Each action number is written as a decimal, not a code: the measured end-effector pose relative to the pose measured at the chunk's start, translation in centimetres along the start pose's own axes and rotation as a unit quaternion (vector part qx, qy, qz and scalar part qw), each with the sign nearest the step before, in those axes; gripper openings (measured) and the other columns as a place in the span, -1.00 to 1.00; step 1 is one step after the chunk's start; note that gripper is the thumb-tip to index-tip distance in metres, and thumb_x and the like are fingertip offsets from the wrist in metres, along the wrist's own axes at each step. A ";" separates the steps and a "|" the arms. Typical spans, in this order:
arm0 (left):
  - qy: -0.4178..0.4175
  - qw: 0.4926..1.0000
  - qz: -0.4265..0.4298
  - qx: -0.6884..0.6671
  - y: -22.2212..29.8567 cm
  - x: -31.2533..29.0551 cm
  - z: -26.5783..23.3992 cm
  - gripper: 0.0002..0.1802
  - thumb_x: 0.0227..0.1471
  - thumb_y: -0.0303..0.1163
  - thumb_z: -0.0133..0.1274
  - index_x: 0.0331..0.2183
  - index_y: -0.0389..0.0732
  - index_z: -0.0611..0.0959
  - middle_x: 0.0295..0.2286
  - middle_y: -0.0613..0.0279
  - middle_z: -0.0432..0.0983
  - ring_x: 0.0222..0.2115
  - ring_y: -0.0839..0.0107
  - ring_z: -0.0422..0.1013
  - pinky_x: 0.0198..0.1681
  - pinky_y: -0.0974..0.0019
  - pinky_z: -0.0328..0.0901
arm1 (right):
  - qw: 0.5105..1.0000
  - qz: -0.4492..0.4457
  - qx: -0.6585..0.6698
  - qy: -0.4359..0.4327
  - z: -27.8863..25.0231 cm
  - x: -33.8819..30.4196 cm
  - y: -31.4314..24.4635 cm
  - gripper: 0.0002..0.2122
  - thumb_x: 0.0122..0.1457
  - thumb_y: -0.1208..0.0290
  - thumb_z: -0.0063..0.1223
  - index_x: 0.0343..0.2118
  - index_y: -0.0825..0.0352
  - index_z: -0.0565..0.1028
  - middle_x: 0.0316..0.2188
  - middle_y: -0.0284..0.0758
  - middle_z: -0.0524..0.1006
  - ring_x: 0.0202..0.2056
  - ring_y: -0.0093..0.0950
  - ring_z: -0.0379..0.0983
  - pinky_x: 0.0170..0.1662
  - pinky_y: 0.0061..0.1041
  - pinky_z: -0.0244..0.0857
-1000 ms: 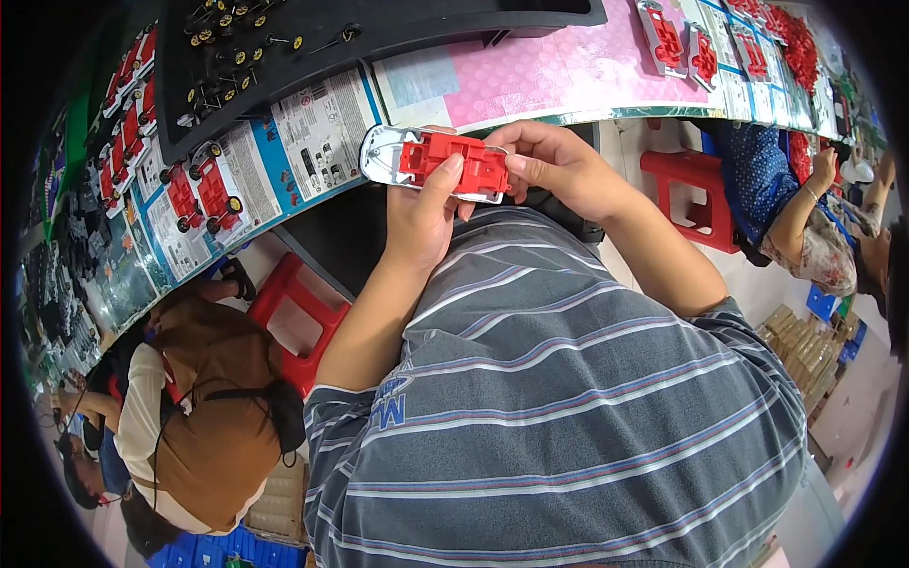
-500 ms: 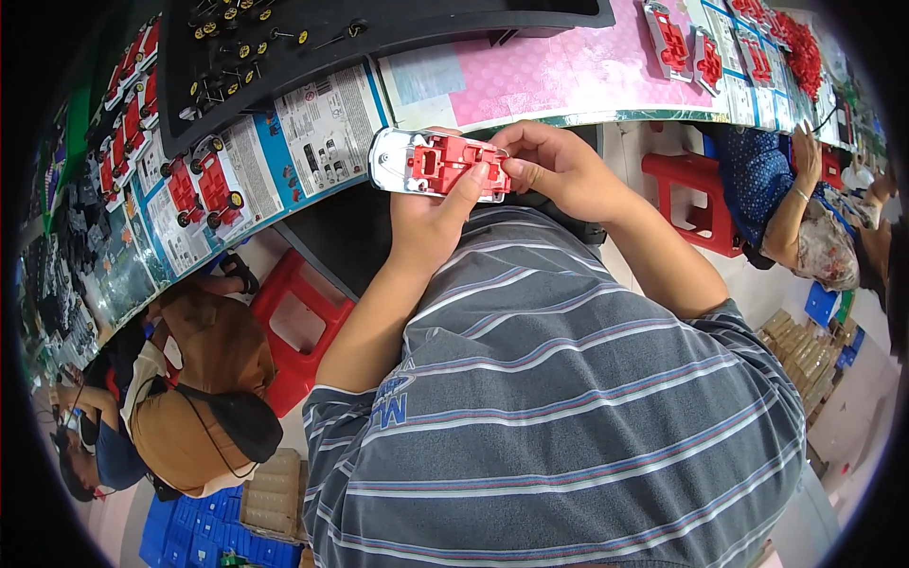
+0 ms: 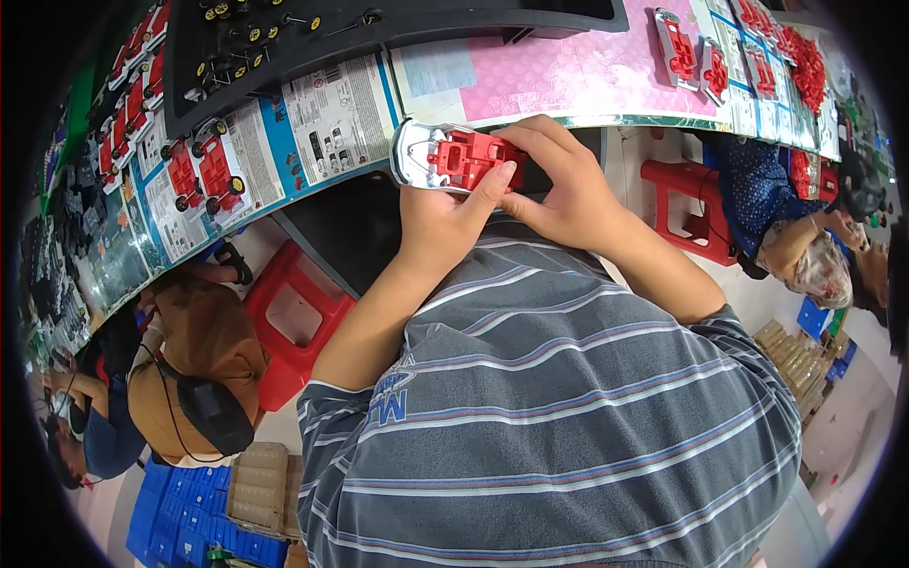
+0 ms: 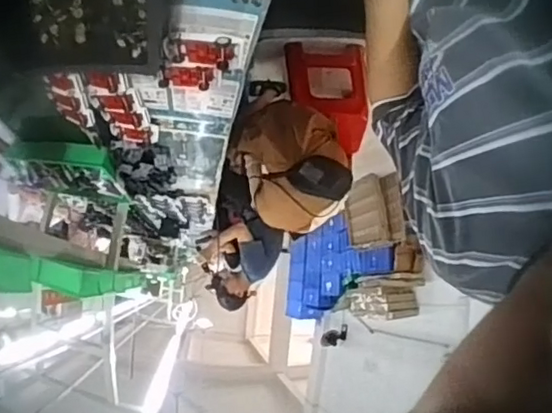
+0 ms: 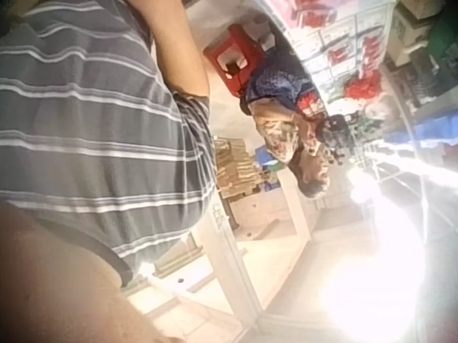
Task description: The person assembles toy cars by taking wheel axles from a tray and pressing them into the toy car bodies by hand, placing the assembled cars onto the table.
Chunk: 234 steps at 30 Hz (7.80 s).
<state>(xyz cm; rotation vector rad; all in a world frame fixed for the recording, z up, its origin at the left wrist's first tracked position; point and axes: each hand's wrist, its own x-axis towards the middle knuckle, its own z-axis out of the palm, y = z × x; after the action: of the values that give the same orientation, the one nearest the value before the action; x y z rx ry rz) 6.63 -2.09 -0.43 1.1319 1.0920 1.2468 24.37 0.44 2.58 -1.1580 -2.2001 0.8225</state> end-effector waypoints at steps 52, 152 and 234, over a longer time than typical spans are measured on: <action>-0.029 0.990 -0.029 -0.133 -1.7 0.1 -0.8 -0.39 -0.14 -0.09 0.42 -0.22 -0.35 0.56 -0.34 0.24 0.55 -0.34 0.50 0.48 -0.22 0.41 0.39 | 0.995 0.039 0.058 -0.071 -1.1 1.1 0.2 -0.55 -0.08 0.43 0.35 -0.10 0.48 0.49 -0.23 -0.17 0.50 -0.21 -0.28 0.51 -0.11 -0.41 0.44; -0.003 0.947 -0.176 -0.267 -1.8 -0.2 -2.2 -0.57 0.15 -0.31 0.01 0.00 -0.35 0.43 -0.19 0.07 0.46 -0.18 0.34 0.47 -0.10 0.25 0.42 | 0.844 0.238 0.467 -0.114 1.2 -0.2 1.2 -0.73 0.28 0.42 0.09 -0.02 0.42 0.43 -0.33 -0.38 0.52 -0.35 -0.63 0.44 -0.25 -0.63 0.40; -0.020 0.991 -0.058 -0.117 -2.2 -1.1 -2.1 0.10 -0.12 0.38 0.13 0.13 -0.39 0.33 0.02 0.11 0.35 -0.02 0.38 0.37 0.06 0.28 0.31 | 0.997 0.017 0.061 0.035 1.0 0.3 -2.1 -0.51 -0.11 0.37 0.39 -0.10 0.44 0.46 -0.29 -0.15 0.50 -0.28 -0.26 0.48 -0.17 -0.40 0.39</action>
<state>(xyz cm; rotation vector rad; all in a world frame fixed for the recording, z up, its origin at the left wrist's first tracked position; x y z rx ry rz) 4.76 -3.13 -2.87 0.8990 0.9416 1.2196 22.43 -0.51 3.44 -1.1507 -2.0493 0.9027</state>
